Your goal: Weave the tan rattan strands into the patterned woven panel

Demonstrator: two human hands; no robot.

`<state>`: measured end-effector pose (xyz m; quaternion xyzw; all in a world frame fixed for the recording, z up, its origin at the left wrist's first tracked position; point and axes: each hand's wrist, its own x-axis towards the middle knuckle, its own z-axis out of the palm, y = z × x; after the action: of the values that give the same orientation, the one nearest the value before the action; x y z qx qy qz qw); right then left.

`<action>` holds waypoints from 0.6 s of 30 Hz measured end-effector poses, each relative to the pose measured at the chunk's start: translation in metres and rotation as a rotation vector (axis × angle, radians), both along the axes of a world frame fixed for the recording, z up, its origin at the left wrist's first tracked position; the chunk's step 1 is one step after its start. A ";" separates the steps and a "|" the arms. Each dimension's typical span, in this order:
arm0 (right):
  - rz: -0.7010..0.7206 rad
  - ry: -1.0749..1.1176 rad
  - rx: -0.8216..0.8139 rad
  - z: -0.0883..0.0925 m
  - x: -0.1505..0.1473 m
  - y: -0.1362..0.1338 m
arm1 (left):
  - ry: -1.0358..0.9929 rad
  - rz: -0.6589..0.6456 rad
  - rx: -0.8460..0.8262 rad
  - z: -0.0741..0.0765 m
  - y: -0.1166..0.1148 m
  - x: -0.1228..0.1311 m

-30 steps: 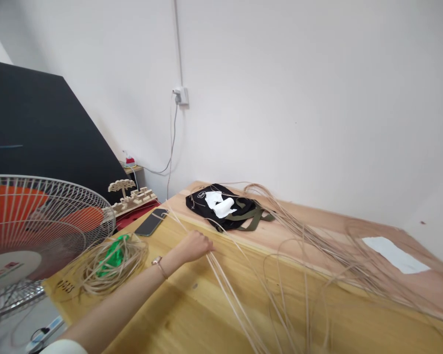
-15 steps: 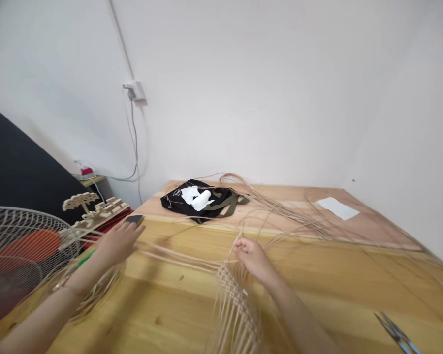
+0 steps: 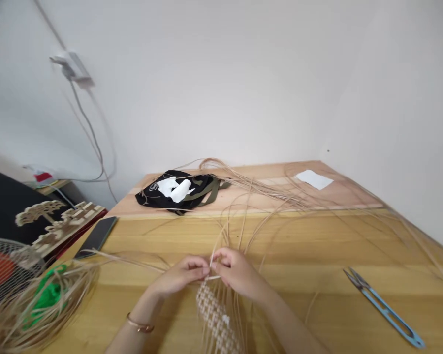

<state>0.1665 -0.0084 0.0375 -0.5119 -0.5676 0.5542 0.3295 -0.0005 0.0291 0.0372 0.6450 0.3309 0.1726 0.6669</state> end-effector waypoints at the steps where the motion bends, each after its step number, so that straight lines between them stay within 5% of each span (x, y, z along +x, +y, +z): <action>1: 0.006 0.013 -0.015 -0.002 0.002 -0.003 | 0.005 -0.008 -0.051 -0.002 0.000 -0.001; 11: 0.064 0.002 -0.210 -0.004 0.017 -0.037 | 0.180 -0.095 -0.225 -0.006 0.001 0.000; 18: 0.020 -0.274 -0.199 -0.004 0.004 -0.037 | 0.139 -0.052 -0.311 -0.010 -0.007 0.000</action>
<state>0.1701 -0.0459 0.0333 -0.6073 -0.5545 0.5359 0.1911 -0.0003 0.0224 0.0276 0.5527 0.3823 0.0571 0.7383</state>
